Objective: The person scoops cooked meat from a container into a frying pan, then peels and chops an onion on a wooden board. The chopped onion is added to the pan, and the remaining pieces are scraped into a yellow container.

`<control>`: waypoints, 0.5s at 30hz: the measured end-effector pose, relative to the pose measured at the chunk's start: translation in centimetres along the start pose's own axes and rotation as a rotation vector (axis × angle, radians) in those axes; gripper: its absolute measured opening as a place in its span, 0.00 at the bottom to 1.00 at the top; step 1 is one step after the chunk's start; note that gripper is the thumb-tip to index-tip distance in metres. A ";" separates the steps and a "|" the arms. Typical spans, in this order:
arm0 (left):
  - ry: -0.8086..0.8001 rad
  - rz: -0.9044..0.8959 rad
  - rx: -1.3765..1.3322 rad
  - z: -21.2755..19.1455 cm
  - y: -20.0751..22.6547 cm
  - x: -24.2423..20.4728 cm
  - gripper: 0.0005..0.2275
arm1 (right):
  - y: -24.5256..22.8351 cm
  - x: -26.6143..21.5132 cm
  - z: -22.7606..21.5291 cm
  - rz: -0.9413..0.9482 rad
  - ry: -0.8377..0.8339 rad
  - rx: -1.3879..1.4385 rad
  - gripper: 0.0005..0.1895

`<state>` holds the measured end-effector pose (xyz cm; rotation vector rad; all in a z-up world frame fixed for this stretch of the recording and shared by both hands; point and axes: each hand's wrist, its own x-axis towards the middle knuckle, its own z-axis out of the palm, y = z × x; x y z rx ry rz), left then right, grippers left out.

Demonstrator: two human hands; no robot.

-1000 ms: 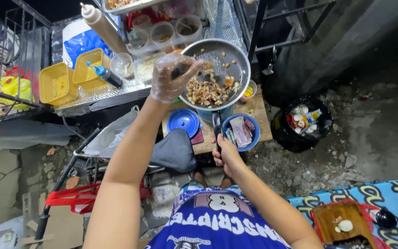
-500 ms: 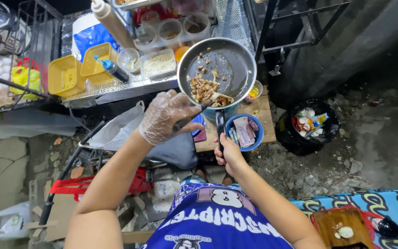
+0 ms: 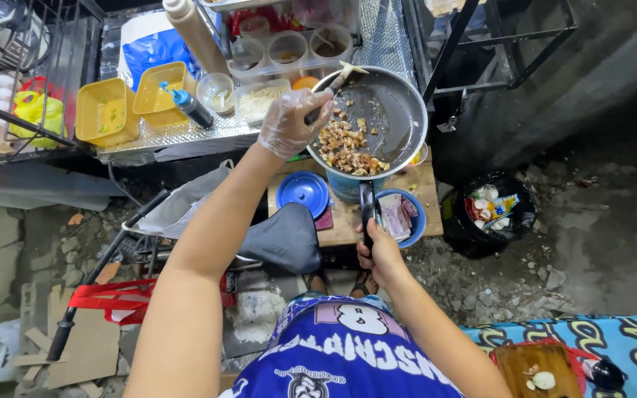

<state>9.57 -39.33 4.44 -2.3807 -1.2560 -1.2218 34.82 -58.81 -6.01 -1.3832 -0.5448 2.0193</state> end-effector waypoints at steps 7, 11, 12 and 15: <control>0.014 -0.078 0.053 -9.3 7.4 -5.3 0.04 | 0.8 0.3 0.6 -0.012 0.043 0.062 0.23; 0.042 0.059 0.014 -6.5 5.0 -2.8 0.02 | 1.3 0.5 0.6 -0.044 0.072 0.080 0.23; 0.054 0.124 0.064 -4.5 3.3 -2.6 0.03 | 1.4 0.6 0.9 -0.058 0.070 0.067 0.22; 0.097 0.069 -0.055 0.6 0.4 -1.1 0.05 | 1.1 0.1 1.3 -0.068 0.108 0.056 0.22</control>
